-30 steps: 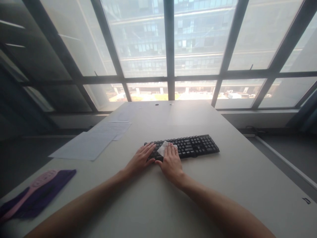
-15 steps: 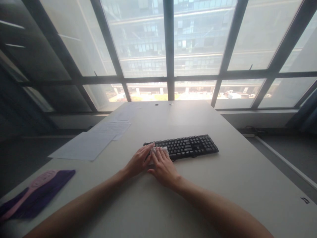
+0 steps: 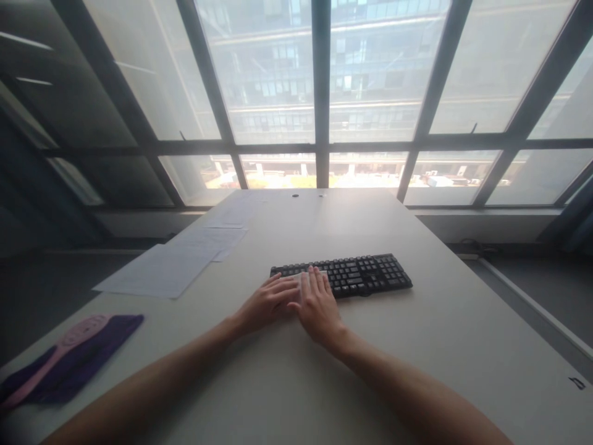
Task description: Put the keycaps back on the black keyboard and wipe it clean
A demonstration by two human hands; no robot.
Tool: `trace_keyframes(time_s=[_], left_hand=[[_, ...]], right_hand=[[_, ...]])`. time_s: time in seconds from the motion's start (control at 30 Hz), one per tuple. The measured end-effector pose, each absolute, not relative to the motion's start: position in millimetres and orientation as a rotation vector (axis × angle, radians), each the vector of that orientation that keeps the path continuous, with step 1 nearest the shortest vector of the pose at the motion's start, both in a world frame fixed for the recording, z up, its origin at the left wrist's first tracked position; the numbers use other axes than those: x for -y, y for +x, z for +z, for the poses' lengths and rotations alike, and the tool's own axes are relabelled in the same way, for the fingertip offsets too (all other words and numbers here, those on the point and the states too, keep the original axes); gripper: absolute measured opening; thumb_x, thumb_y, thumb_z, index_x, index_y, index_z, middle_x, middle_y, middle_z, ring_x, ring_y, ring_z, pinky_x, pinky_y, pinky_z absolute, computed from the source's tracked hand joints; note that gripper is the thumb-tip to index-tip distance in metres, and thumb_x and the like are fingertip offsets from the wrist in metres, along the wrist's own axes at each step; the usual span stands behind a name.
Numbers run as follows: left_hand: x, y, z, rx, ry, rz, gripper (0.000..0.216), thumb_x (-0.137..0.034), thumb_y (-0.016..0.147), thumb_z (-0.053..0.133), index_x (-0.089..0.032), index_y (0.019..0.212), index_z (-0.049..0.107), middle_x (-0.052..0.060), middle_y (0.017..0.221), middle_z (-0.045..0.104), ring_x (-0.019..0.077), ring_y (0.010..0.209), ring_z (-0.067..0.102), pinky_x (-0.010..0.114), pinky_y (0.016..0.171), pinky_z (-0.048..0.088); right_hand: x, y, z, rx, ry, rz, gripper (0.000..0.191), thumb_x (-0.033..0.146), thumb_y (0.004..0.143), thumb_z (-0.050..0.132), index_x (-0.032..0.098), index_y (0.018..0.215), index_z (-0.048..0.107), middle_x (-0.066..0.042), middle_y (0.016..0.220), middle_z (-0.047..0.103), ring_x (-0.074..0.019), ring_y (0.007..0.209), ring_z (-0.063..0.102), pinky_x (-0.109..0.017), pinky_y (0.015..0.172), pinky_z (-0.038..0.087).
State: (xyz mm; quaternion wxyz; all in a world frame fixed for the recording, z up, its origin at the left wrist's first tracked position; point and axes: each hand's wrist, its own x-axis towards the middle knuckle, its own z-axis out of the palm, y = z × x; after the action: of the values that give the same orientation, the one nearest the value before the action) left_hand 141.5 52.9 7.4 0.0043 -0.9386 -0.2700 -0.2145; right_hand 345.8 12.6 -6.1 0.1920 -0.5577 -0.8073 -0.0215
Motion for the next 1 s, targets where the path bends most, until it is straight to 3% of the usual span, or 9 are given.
trace_keyframes(time_s=[0.2, 0.43, 0.57, 1.0], left_hand=[[-51, 143, 12, 0.836, -2.933, -0.586, 0.042, -0.021, 0.098, 0.049, -0.027, 0.139, 0.058, 0.006, 0.15, 0.053, 0.0227, 0.143, 0.045, 0.045, 0.122, 0.031], [-49, 143, 10, 0.82, -2.9, -0.513, 0.047, -0.027, 0.099, 0.051, -0.024, 0.146, 0.051, 0.009, 0.152, 0.05, 0.0277, 0.144, 0.043, 0.049, 0.12, 0.033], [-50, 144, 7, 0.865, -2.888, -0.517, 0.044, -0.027, 0.102, 0.047, -0.026, 0.145, 0.052, 0.006, 0.151, 0.052, 0.0248, 0.145, 0.041, 0.048, 0.12, 0.034], [-38, 169, 6, 0.973, -2.796, -0.503, 0.054, -0.036, 0.102, 0.045, -0.014, 0.151, 0.041, 0.017, 0.153, 0.047, 0.0276, 0.146, 0.04, 0.048, 0.12, 0.033]], right_hand=[[-5, 334, -13, 2.329, -1.5, 0.019, 0.085, 0.06, 0.099, 0.042, 0.0, 0.157, 0.025, -0.022, 0.164, 0.019, -0.0328, 0.154, 0.013, -0.05, 0.124, 0.017], [-9, 342, -15, 2.355, -1.488, 0.053, 0.087, 0.061, 0.098, 0.044, 0.0, 0.157, 0.027, -0.021, 0.164, 0.016, -0.0314, 0.155, 0.011, -0.048, 0.125, 0.017], [-9, 349, -16, 2.373, -1.454, 0.012, 0.089, 0.062, 0.096, 0.046, 0.001, 0.157, 0.026, -0.021, 0.164, 0.017, -0.0307, 0.155, 0.012, -0.048, 0.125, 0.017], [-7, 374, -7, 2.388, -1.419, -0.01, 0.079, 0.057, 0.098, 0.048, 0.006, 0.157, 0.031, -0.023, 0.162, 0.024, -0.0324, 0.153, 0.019, -0.049, 0.123, 0.025]])
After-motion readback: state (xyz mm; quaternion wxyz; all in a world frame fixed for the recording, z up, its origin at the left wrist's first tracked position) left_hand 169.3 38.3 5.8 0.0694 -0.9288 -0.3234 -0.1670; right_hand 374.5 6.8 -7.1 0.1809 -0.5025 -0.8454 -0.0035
